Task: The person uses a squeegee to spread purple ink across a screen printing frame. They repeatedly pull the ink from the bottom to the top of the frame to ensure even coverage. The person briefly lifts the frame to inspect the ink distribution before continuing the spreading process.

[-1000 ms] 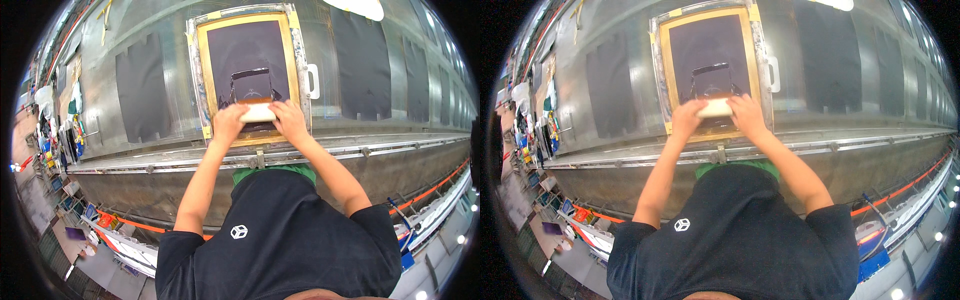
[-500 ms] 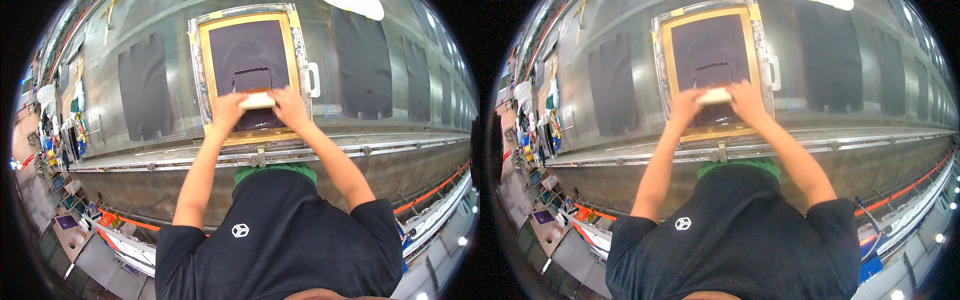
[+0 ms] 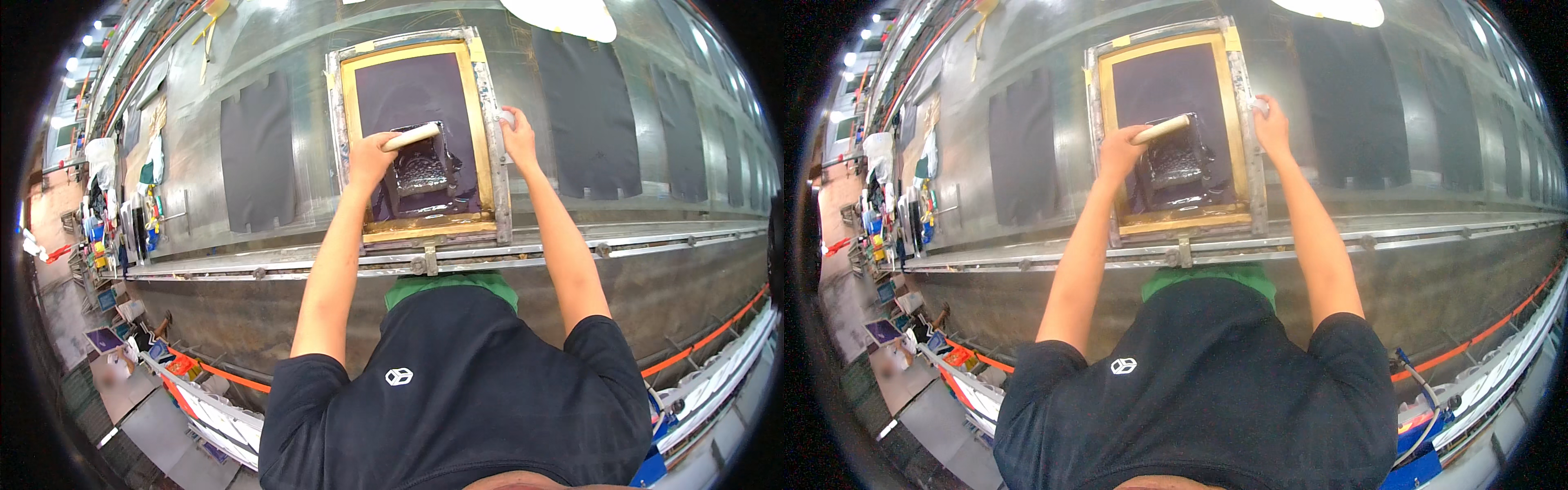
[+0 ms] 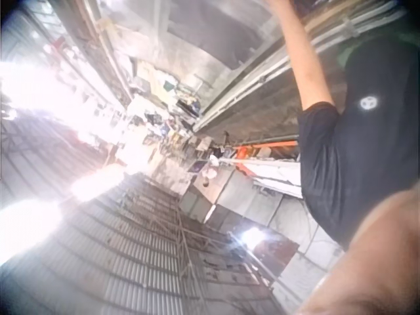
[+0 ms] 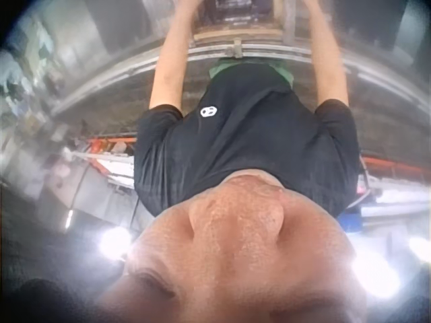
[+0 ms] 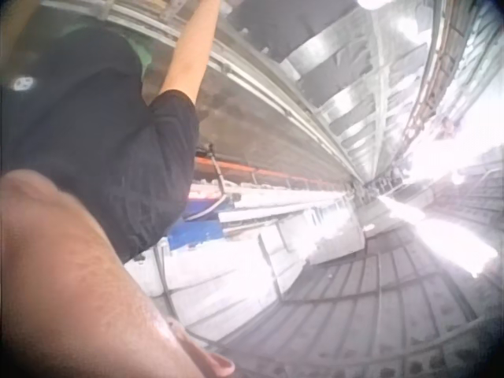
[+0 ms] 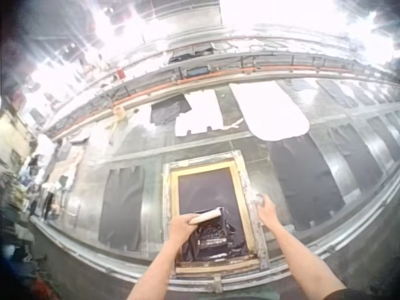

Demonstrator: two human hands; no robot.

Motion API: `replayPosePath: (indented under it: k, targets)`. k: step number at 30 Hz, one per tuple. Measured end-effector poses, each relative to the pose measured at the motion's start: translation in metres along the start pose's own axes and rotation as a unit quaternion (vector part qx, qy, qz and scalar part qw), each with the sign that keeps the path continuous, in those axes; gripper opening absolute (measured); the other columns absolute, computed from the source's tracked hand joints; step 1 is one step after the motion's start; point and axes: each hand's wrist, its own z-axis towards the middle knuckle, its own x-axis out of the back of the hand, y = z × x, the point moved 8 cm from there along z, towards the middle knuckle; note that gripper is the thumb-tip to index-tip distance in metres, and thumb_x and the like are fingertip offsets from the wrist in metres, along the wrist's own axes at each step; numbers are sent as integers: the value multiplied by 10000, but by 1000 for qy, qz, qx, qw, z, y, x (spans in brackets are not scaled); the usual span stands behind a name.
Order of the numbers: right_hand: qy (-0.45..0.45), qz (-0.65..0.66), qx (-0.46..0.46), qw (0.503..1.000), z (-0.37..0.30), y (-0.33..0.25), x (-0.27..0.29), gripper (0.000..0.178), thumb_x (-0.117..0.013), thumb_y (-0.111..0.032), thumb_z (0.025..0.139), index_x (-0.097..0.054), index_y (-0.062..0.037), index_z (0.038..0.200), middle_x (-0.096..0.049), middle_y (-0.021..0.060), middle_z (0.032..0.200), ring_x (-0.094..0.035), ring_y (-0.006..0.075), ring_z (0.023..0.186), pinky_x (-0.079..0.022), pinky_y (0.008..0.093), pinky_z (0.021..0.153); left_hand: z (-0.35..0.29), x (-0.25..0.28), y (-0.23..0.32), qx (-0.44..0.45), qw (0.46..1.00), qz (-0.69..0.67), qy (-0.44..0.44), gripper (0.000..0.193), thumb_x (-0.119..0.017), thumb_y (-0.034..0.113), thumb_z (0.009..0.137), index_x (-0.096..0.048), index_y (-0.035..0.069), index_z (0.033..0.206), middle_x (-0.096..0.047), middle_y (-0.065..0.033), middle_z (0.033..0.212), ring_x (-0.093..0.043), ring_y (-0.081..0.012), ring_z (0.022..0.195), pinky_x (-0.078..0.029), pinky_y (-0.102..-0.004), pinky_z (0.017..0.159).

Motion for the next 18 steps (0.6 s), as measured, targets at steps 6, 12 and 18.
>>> replayPosePath:
  k: [6, 12, 18]
  targets:
    - [44, 69, 1, 997, -2, -40, 11, 220, -668, -249, 950, -730, -127, 1122, -644, 59, 768, -533, 141, 673, -463, 329, 672, -94, -27, 11, -159, 982, 41, 92, 517, -745, -15, 718, -732, 133, 1213, -705, -49, 1295, -642, -282, 1231, -534, -398, 977]
    - [68, 65, 44, 995, -18, -90, -7, 216, -643, -270, 989, -739, -122, 1115, -608, 32, 733, -531, 123, 684, -453, 322, 665, -177, -3, -6, -169, 982, 43, 73, 638, -709, -64, 658, -701, 145, 1261, -678, -15, 1351, -588, -232, 1317, -495, -384, 939]
    - [64, 121, 89, 987, -73, -150, -156, 225, -619, -266, 1010, -723, -104, 1125, -649, 40, 820, -543, 127, 710, -460, 317, 685, -194, 98, -125, -102, 991, 47, 77, 619, -724, -46, 663, -711, 142, 1252, -684, -31, 1341, -595, -245, 1313, -495, -396, 973]
